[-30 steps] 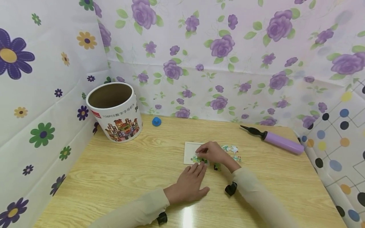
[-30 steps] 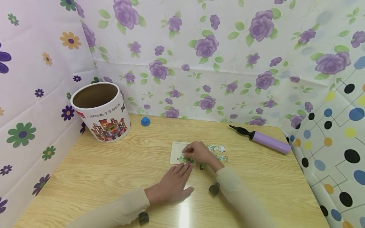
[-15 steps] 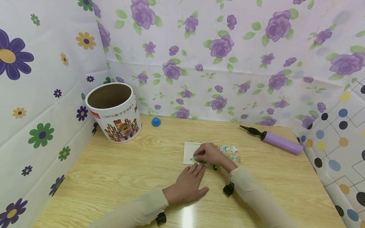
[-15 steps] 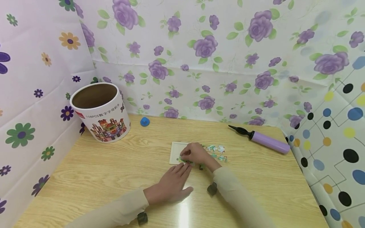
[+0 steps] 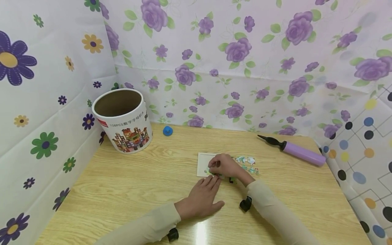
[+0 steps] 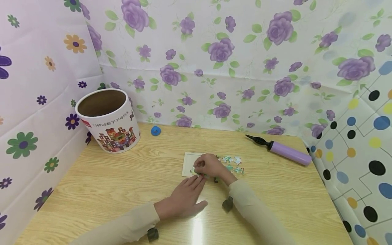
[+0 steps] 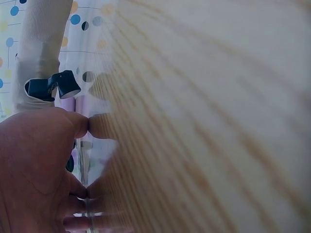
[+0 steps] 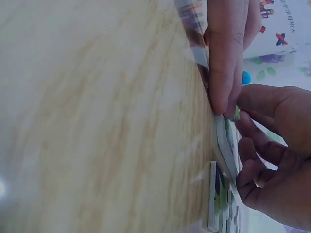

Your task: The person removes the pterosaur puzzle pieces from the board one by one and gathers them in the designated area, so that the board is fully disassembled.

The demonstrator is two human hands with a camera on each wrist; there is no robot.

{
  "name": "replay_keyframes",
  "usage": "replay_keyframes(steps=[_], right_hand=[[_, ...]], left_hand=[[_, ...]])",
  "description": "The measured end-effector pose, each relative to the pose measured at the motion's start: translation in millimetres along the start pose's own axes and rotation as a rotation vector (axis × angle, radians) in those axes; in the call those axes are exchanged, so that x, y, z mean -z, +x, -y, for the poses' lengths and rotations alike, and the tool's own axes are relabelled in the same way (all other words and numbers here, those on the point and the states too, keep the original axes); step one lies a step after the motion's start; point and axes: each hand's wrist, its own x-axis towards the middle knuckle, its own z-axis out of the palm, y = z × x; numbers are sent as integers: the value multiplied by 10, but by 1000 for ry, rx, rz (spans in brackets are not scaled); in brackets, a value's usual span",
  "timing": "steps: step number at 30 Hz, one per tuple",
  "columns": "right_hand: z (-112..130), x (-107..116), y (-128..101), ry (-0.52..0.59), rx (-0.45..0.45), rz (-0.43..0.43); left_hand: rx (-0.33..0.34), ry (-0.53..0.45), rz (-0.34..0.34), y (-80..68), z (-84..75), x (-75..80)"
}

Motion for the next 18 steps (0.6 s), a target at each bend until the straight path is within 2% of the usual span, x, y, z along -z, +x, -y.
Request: replay_keyframes(steps=[9, 18], right_hand=[[-11, 54, -20, 43, -5, -45], [-57, 237, -168, 36, -17, -111]], left_hand=[[-11, 29, -10, 23, 27, -46], [-7, -13, 18, 27, 78, -63]])
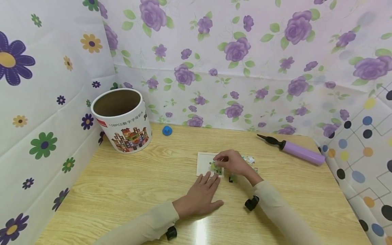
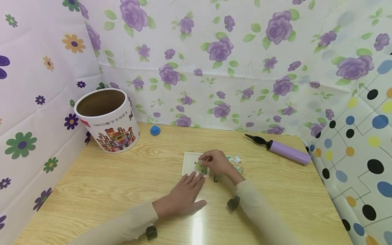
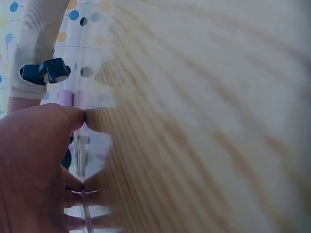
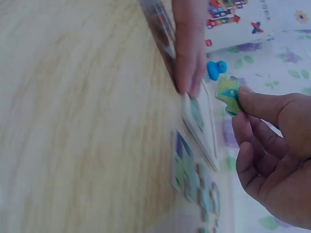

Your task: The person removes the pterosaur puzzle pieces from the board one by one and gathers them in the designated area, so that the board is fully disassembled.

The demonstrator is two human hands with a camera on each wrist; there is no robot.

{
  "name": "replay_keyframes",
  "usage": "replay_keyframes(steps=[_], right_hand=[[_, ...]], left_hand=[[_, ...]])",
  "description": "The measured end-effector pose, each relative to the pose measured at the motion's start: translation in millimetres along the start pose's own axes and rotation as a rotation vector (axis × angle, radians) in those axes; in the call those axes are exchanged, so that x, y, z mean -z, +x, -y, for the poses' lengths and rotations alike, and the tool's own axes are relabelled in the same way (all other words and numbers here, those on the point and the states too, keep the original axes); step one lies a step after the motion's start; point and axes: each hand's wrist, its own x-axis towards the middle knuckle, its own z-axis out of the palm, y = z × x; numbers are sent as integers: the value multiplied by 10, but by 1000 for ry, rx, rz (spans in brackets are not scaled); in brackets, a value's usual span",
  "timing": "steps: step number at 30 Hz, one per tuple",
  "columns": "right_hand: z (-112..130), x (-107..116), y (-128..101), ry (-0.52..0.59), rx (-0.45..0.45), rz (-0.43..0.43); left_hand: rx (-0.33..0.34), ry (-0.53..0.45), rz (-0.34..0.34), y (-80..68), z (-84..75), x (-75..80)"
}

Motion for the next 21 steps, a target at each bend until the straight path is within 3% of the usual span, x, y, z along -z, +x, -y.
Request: replay_keyframes(steps=[21], right_hand=[[-209, 448, -528, -53, -26, -63]], left_hand=[[-8, -19, -6, 14, 42, 5]])
